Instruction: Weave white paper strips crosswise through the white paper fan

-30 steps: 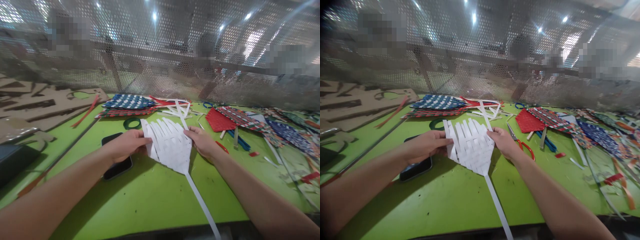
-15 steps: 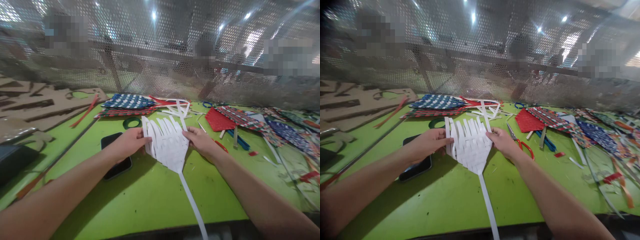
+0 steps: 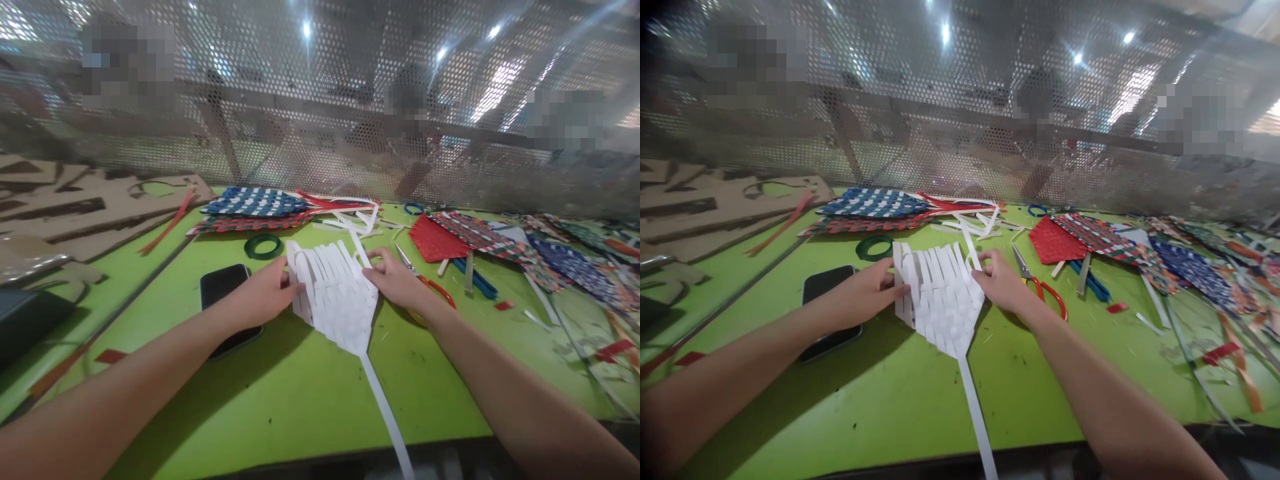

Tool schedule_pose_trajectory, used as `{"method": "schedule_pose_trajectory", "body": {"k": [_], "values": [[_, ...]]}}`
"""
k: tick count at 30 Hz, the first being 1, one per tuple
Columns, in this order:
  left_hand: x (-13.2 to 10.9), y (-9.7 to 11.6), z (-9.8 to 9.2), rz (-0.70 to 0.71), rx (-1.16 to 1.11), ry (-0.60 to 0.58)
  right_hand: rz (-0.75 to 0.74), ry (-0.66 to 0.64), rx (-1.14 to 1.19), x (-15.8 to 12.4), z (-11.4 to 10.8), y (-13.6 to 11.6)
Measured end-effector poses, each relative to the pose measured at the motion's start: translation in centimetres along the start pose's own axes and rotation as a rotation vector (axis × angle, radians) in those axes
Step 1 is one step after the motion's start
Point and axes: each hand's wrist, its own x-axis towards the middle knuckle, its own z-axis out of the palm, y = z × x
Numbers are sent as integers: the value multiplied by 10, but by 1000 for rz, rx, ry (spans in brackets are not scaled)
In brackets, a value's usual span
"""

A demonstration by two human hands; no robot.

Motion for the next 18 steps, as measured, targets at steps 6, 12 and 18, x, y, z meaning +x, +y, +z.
{"method": "schedule_pose_trajectory", "body": {"k": [6,12,18], "values": [[-5,1,5,10,273,130,-97,14,-401,-4,-2,-2],[-11,4,5,203,402,236,-402,47,-545,-3,-1,-3],[-29,15,5,349,488,0,-572,-192,-580,-12,3,-11]]}}
